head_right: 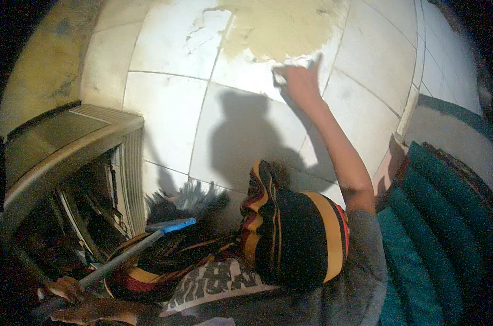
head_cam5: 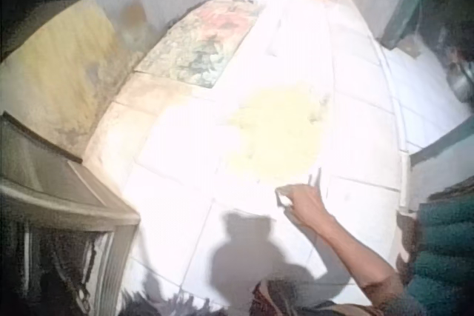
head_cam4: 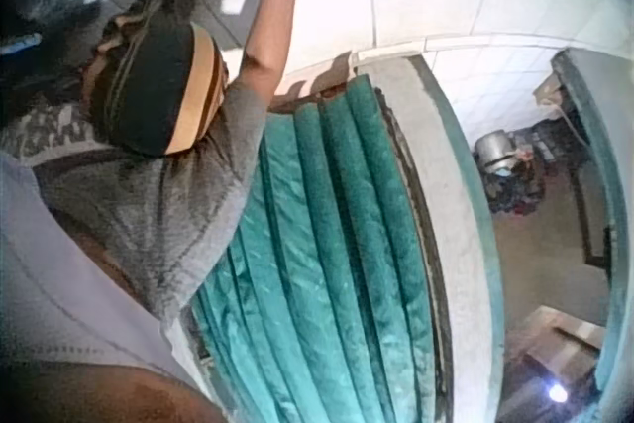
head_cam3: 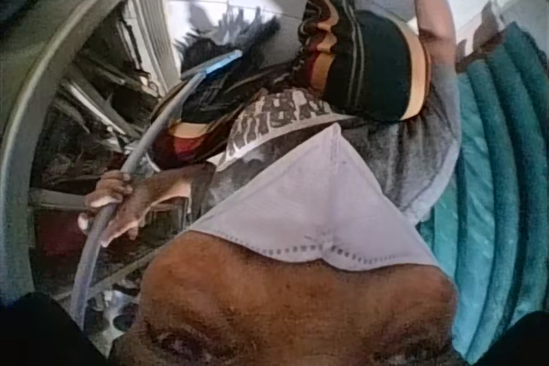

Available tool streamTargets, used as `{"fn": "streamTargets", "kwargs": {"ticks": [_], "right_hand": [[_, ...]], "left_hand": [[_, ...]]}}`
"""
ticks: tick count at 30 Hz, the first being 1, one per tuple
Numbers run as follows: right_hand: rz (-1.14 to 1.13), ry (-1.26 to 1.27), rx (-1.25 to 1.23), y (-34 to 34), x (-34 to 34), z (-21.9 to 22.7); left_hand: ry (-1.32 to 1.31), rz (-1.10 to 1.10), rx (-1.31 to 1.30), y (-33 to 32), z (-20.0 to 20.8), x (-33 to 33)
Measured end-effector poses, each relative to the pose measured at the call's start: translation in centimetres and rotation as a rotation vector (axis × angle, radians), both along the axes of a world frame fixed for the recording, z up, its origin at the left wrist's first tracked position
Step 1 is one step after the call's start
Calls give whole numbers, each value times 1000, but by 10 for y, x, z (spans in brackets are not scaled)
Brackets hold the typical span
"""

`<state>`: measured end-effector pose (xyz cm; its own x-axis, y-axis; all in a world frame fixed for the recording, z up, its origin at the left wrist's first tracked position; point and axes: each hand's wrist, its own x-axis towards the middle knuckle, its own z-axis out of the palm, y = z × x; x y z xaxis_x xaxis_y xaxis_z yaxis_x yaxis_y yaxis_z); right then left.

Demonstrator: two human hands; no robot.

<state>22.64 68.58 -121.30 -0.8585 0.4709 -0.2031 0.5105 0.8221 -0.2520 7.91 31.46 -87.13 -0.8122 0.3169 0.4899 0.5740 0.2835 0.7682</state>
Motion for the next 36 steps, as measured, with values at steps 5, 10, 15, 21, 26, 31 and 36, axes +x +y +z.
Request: {"fn": "streamTargets", "kwargs": {"ticks": [5,10,15,21,26,31,36], "right_hand": [[-25,146,35,-43,47,32],[-14,50,224,5,13,24],[-11,-68,-18,-42,47,35],[-69,144,158,-9,16,31],[-84,29,19,-31,31,33],[-68,94,44,-22,40,40],[-116,-82,97,30,25,45]], "left_hand": [[74,53,-15,2,25,10],[55,-65,37,12,29,6],[53,80,-49,22,21,14],[86,87,-3,18,29,9],[73,37,-39,14,33,12],[58,96,-1,9,42,15],[-19,120,25,-10,35,10]]}}
